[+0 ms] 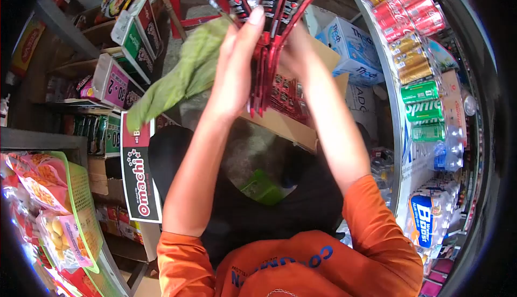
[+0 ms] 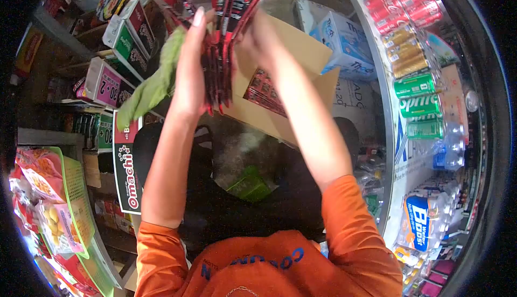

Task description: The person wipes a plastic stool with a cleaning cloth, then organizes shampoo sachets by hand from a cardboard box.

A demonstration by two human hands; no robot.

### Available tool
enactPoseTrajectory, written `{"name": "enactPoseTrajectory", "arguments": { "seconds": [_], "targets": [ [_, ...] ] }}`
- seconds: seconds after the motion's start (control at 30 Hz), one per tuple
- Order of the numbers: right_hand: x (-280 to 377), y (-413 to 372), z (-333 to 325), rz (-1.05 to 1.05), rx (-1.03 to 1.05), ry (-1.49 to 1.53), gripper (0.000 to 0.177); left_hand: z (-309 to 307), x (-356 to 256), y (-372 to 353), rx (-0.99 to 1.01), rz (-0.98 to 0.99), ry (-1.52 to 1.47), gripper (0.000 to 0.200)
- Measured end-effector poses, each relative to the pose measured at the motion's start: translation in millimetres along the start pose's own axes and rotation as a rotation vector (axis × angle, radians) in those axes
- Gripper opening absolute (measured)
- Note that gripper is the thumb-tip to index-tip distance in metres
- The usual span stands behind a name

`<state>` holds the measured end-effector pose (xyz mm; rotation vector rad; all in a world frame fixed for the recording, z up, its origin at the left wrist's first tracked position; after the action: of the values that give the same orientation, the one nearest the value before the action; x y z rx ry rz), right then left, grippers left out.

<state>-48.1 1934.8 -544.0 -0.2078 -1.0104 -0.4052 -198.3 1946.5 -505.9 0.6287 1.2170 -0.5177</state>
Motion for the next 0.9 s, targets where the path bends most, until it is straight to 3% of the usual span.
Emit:
{"name": "enactPoseTrajectory", "arguments": {
  "seconds": [0.07,0.2,0.37,0.4,0.5,0.57,0.63,0.7,0.77,0.8,0.87,0.9],
  "targets": [
    [46.8,-25.5,-22.4,-0.118,-0.181,0.12,0.034,-4.0,-7.7,-1.7,0.01,0.049,0.054,0.059],
    [111.6,-73.4,-63.1,-0.379,-0.205,0.036,0.037,6.2,-7.6,-2.4,0.04,0.067,0.227,0.06],
    [122.4,-124.6,-72.6,-0.609,-0.306,0.003,0.031,2.2,5.9,12.9,-0.156,0.266,0.418,0.059],
    [120.9,-127.0,-72.3,-0.61,-0.283,-0.02,0.031,6.2,8.0,21.8,-0.097,0.276,0.381,0.058],
    [122.6,-135.0,-61.5,-0.658,-0.261,0.002,0.031,12.9,32.3,25.0,0.029,0.052,0.131,0.057],
    [112.8,-141.4,-41.7,-0.604,-0.236,-0.036,0.031,23.5,38.3,26.2,0.091,0.054,0.056,0.055],
    [93.0,-146.1,-16.5,-0.563,-0.127,-0.279,0.034,36.0,33.9,20.9,0.099,0.053,-0.065,0.057],
    [73.3,-147.0,15.2,-0.659,0.101,-0.579,0.038,55.0,24.5,15.3,0.068,0.066,-0.168,0.066],
    [57.6,-147.4,41.4,-0.73,0.252,-0.863,0.052,66.5,17.2,17.7,0.24,0.122,-0.259,0.074],
    [50.5,-141.2,45.1,-0.726,0.245,-0.865,0.052,70.5,18.5,18.1,0.251,0.089,-0.302,0.082],
    [45.6,-129.8,45.0,-0.832,0.133,-0.879,0.06,77.0,31.2,18.3,0.247,0.117,-0.314,0.078],
    [58.2,-121.6,46.5,-0.721,0.084,-0.896,0.068,80.4,32.3,17.8,0.24,0.151,-0.324,0.075]
  ]
}}
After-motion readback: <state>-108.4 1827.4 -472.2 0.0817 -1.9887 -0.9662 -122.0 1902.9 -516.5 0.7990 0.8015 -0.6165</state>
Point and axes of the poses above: each hand's wrist, its own y-axis towards the middle knuckle, its own z-axis out of the palm, x = y × z, the point moved 7 cm from there along y, towards the middle knuckle, and after that the axes turned 13 degrees about y, right-handed, at the moved point
